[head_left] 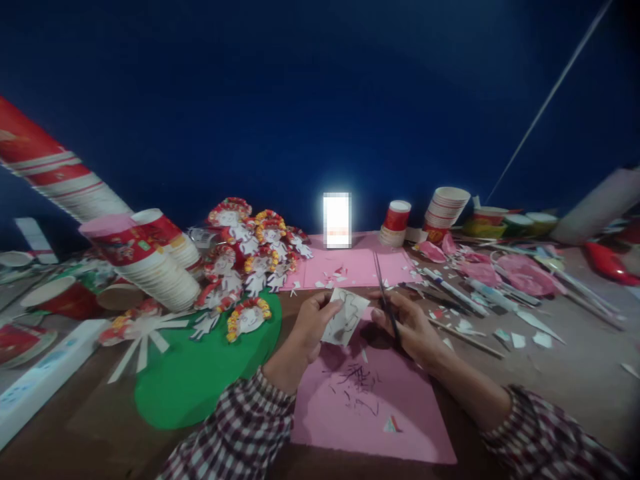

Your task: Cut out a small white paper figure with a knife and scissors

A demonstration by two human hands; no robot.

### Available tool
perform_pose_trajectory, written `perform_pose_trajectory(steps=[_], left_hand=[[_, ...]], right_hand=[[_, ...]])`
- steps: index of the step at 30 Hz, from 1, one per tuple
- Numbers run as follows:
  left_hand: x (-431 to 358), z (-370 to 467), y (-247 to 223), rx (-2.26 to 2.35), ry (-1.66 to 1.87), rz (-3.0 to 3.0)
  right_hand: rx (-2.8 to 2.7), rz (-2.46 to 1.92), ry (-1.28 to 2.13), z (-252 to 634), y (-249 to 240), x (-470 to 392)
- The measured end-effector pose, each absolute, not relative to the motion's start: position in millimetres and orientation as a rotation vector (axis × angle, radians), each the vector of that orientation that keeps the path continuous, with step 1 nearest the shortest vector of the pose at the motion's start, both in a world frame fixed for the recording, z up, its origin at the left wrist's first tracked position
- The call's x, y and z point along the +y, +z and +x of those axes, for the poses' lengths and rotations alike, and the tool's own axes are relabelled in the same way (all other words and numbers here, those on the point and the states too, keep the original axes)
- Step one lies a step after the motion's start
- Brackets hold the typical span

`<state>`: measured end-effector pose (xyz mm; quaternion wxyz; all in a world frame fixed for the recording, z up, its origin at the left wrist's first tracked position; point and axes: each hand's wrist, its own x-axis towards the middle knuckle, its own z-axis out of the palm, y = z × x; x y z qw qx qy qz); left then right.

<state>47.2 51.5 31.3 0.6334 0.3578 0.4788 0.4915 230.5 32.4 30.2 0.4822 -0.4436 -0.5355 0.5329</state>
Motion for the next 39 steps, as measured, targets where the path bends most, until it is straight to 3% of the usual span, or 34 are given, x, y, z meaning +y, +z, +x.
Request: perform_pose_trajectory(steps=[13, 39], left_hand=[[57, 43, 23, 1.244, 1.33, 0.932], [57, 41, 15, 1.222, 1.369, 0.926]], right_hand=[[-1.644, -1.012, 1.752, 231, 26, 23], [-1.563, -1.069, 1.882, 232, 32, 24]])
